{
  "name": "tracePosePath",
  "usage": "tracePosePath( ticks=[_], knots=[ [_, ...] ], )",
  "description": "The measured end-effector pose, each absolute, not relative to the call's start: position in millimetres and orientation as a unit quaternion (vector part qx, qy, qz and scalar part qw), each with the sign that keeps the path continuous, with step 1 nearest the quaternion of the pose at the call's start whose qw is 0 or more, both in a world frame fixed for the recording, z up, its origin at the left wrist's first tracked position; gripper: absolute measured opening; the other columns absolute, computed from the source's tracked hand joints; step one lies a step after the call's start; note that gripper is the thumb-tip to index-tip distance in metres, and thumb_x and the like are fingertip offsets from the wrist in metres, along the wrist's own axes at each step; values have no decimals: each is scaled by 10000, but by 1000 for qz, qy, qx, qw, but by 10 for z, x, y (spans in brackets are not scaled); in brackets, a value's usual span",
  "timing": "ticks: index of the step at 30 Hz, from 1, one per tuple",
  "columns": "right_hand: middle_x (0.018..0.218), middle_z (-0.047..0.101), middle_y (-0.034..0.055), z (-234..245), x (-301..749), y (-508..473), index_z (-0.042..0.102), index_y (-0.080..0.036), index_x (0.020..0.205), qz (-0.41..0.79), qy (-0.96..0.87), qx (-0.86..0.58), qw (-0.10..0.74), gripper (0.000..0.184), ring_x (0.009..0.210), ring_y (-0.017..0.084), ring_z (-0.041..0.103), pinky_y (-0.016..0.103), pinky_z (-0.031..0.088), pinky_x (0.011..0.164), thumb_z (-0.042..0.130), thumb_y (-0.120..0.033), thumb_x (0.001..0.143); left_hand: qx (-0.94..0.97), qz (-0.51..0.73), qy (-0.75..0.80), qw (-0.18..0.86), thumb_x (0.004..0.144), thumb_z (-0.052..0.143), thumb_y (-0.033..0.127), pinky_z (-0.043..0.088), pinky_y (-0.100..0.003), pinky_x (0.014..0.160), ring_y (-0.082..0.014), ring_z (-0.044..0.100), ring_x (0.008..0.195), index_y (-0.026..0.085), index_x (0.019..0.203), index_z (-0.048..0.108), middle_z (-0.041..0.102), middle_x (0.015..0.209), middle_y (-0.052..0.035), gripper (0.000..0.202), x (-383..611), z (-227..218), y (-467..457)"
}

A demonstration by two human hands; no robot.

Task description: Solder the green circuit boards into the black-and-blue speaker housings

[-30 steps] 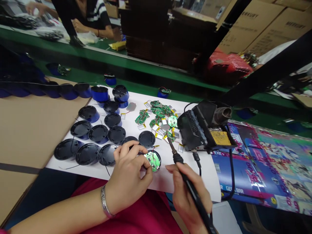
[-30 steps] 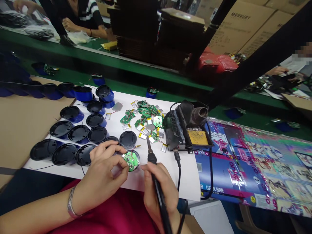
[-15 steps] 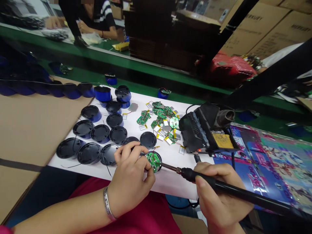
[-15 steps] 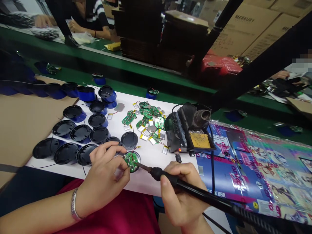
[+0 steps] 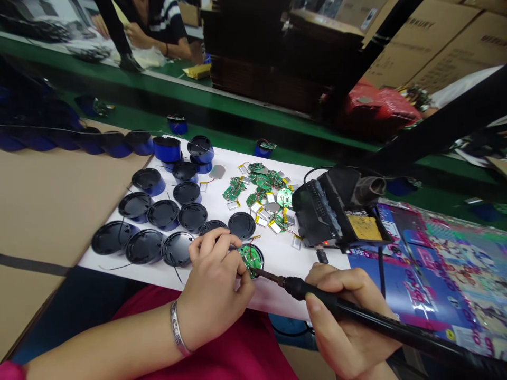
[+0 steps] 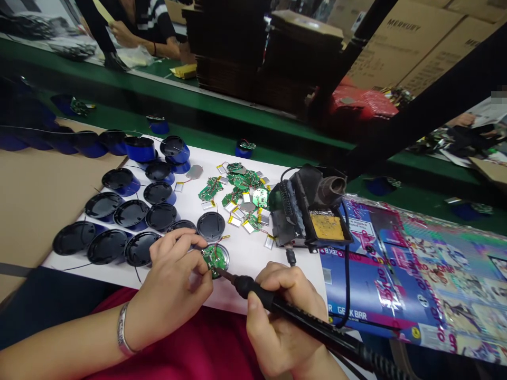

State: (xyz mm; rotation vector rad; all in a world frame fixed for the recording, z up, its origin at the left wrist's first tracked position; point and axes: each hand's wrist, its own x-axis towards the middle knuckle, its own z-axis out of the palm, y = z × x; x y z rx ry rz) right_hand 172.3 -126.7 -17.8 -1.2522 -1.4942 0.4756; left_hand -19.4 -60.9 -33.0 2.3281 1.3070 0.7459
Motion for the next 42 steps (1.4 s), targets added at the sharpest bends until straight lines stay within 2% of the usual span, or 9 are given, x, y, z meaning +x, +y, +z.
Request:
tracePosePath(
  ticks=[15, 30, 36, 42],
  knots=[
    [703, 530, -29, -204, 1731, -1278, 480, -210, 900, 218, -627, -521, 536, 149, 577, 120, 527, 263, 410, 514, 597, -143, 837, 822, 278, 463, 182, 719, 594, 74, 345, -489, 909, -295, 519, 1100, 169, 662, 542, 622, 989, -75, 123, -148, -336, -614],
    [651, 498, -32, 18, 1613, -1215, 452, -211, 846, 142, -684, -536, 474, 138, 548, 118, 493, 279, 376, 533, 558, -135, 802, 819, 258, 471, 202, 723, 600, 86, 329, -476, 907, -284, 512, 1091, 173, 644, 560, 624, 995, -66, 124, -154, -316, -598],
    [660, 505, -25, 25, 1610, -1202, 458, -210, 847, 171, -694, -515, 473, 170, 568, 120, 491, 283, 369, 548, 574, -99, 792, 818, 251, 474, 209, 708, 603, 82, 325, -467, 889, -279, 511, 1083, 175, 633, 564, 625, 989, -62, 125, -157, -317, -583],
    [629, 493, -42, 1, 1631, -1219, 448, -214, 843, 145, -694, -514, 483, 172, 518, 109, 472, 274, 352, 520, 569, -105, 790, 817, 255, 474, 206, 704, 598, 81, 325, -460, 888, -270, 516, 1078, 174, 628, 557, 628, 994, -61, 127, -158, -305, -587]
  ],
)
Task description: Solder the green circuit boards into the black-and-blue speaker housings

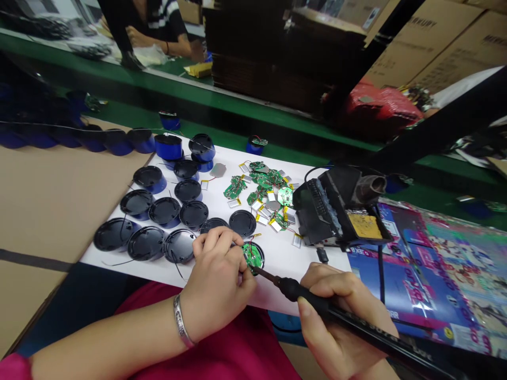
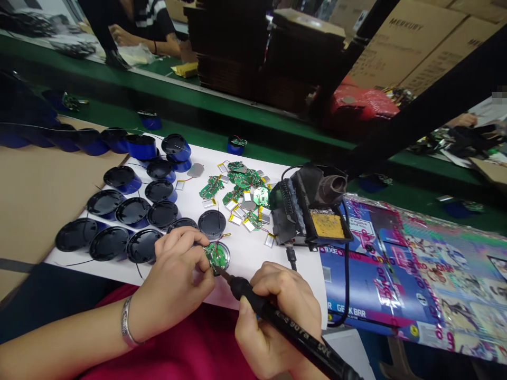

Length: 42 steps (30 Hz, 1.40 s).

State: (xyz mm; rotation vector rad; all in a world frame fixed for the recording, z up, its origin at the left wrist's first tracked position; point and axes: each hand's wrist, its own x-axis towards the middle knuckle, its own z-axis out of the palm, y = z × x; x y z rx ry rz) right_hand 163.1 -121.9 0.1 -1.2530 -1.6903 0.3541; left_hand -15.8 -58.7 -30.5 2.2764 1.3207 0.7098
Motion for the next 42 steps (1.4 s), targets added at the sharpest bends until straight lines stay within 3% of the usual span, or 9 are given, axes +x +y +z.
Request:
tracePosePath(
  ticks=[10, 22, 29, 36, 42],
  knots=[
    [668, 527, -44, -141, 1672, -1279, 508, -199, 901, 159, -611, -489, 602, 203, 547, 120, 540, 296, 423, 556, 620, -84, 777, 819, 249, 475, 205, 692, 591, 81, 325, -463, 889, -269, 521, 1076, 180, 624, 562, 634, 985, -62, 123, -146, -314, -570],
    [687, 528, -20, -230, 1706, -1301, 456, -214, 887, 186, -648, -524, 521, 167, 565, 131, 520, 287, 382, 527, 588, -138, 820, 818, 242, 474, 217, 710, 594, 90, 336, -471, 889, -273, 520, 1073, 181, 622, 560, 634, 994, -64, 131, -160, -282, -573],
    [659, 503, -35, -66, 1647, -1276, 466, -208, 896, 166, -710, -485, 483, 233, 555, 120, 470, 288, 346, 551, 588, -65, 759, 819, 246, 473, 212, 711, 597, 87, 330, -469, 892, -273, 520, 1073, 181, 629, 571, 633, 999, -64, 128, -167, -289, -575],
    [692, 528, -21, -173, 1734, -1269, 462, -210, 874, 221, -648, -499, 531, 156, 561, 124, 502, 282, 363, 531, 566, -113, 811, 819, 243, 473, 216, 720, 593, 92, 327, -471, 900, -269, 519, 1076, 181, 632, 568, 630, 996, -66, 128, -164, -292, -575],
    [687, 516, -31, -198, 1729, -1287, 459, -218, 891, 201, -670, -495, 515, 201, 557, 124, 485, 298, 361, 558, 587, -109, 780, 819, 243, 472, 216, 723, 595, 101, 329, -472, 893, -275, 515, 1082, 187, 629, 577, 637, 1004, -69, 129, -169, -296, -588]
  ],
)
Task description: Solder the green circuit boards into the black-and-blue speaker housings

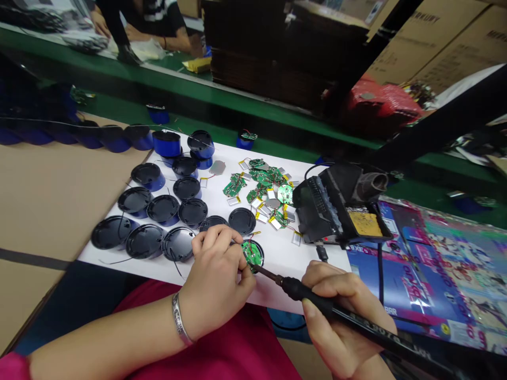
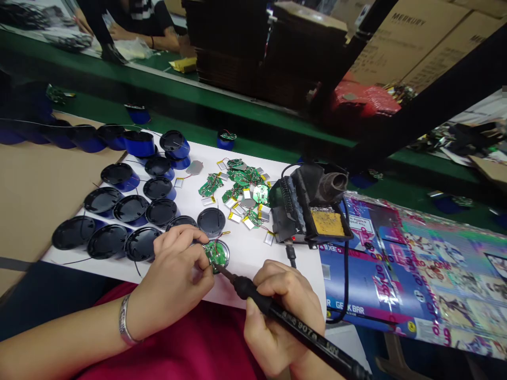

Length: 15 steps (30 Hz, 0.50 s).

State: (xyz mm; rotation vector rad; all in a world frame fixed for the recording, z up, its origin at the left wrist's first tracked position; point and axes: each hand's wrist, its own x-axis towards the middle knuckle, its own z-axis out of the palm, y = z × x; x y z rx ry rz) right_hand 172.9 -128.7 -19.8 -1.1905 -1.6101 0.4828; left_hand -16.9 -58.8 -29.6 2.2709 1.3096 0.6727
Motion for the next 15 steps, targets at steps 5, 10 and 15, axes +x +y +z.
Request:
tracePosePath(
  ticks=[5, 10, 15],
  knots=[
    [700, 538, -20, -183, 1714, -1310, 497, -217, 917, 193, -642, -492, 556, 205, 565, 139, 530, 314, 419, 558, 606, -104, 786, 819, 244, 472, 215, 717, 591, 95, 328, -469, 891, -270, 519, 1073, 185, 628, 569, 635, 996, -67, 128, -165, -298, -584],
    [720, 620, 0, -191, 1737, -1293, 623, -204, 937, 93, -602, -520, 599, 136, 624, 181, 624, 357, 520, 602, 656, -141, 821, 819, 246, 473, 213, 707, 587, 91, 324, -473, 893, -273, 515, 1076, 183, 630, 555, 631, 997, -69, 124, -170, -310, -580],
    [1002, 733, 55, -280, 1694, -1247, 678, -225, 1165, 53, -609, -578, 540, 325, 815, 224, 718, 381, 599, 722, 661, -118, 858, 820, 239, 472, 218, 714, 590, 97, 328, -474, 896, -273, 516, 1074, 182, 629, 565, 630, 1003, -72, 122, -172, -293, -575]
  ],
)
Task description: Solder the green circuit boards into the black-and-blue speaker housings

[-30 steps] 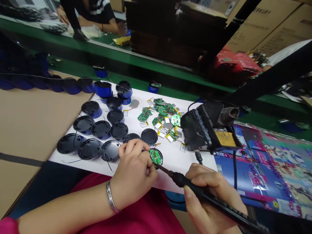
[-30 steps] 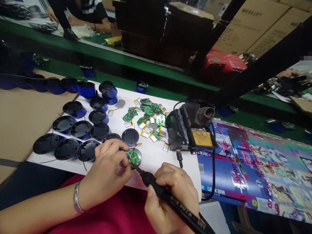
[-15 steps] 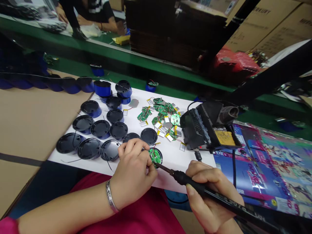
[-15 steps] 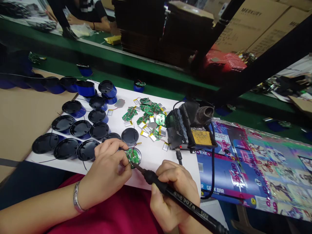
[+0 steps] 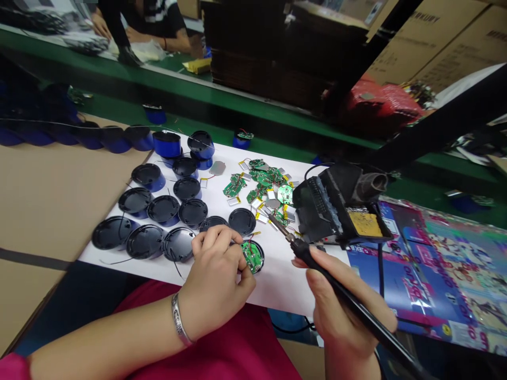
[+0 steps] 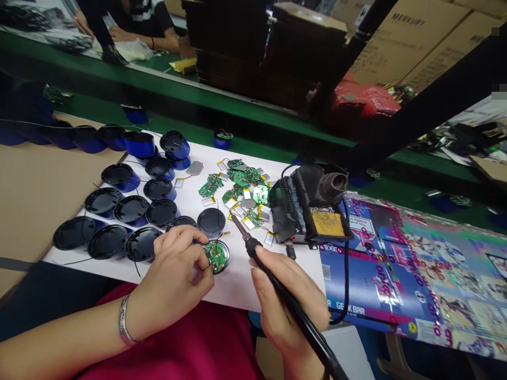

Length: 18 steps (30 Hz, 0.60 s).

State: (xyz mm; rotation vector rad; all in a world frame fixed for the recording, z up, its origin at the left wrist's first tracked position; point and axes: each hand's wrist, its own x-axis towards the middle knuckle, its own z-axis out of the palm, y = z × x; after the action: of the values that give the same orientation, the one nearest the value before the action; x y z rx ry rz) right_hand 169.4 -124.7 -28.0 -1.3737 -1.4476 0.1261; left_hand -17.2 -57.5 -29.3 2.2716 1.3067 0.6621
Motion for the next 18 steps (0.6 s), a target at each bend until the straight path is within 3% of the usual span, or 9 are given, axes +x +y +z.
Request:
tracePosePath(
  ticks=[5, 12, 18],
  knots=[
    [1031, 742, 72, -484, 1590, -1170, 592, -206, 1294, 47, -705, -505, 496, 472, 890, 194, 720, 340, 613, 750, 610, -14, 864, 821, 232, 473, 221, 721, 599, 101, 338, -476, 897, -276, 521, 1076, 182, 632, 581, 633, 999, -69, 122, -171, -264, -571],
    [994, 748, 97, -720, 1522, -1125, 541, -193, 1329, 7, -740, -459, 492, 457, 922, 213, 717, 362, 618, 737, 554, -51, 895, 828, 223, 467, 217, 753, 599, 114, 337, -483, 914, -276, 527, 1091, 180, 645, 586, 631, 1024, -68, 126, -183, -248, -561],
    [1027, 737, 105, -763, 1524, -1144, 531, -184, 1312, 8, -734, -468, 491, 459, 952, 213, 706, 371, 616, 750, 557, -27, 882, 869, 163, 414, 214, 818, 625, 197, 332, -518, 948, -317, 492, 1194, 184, 779, 653, 611, 1210, -111, 50, -237, -165, -485]
  ],
)
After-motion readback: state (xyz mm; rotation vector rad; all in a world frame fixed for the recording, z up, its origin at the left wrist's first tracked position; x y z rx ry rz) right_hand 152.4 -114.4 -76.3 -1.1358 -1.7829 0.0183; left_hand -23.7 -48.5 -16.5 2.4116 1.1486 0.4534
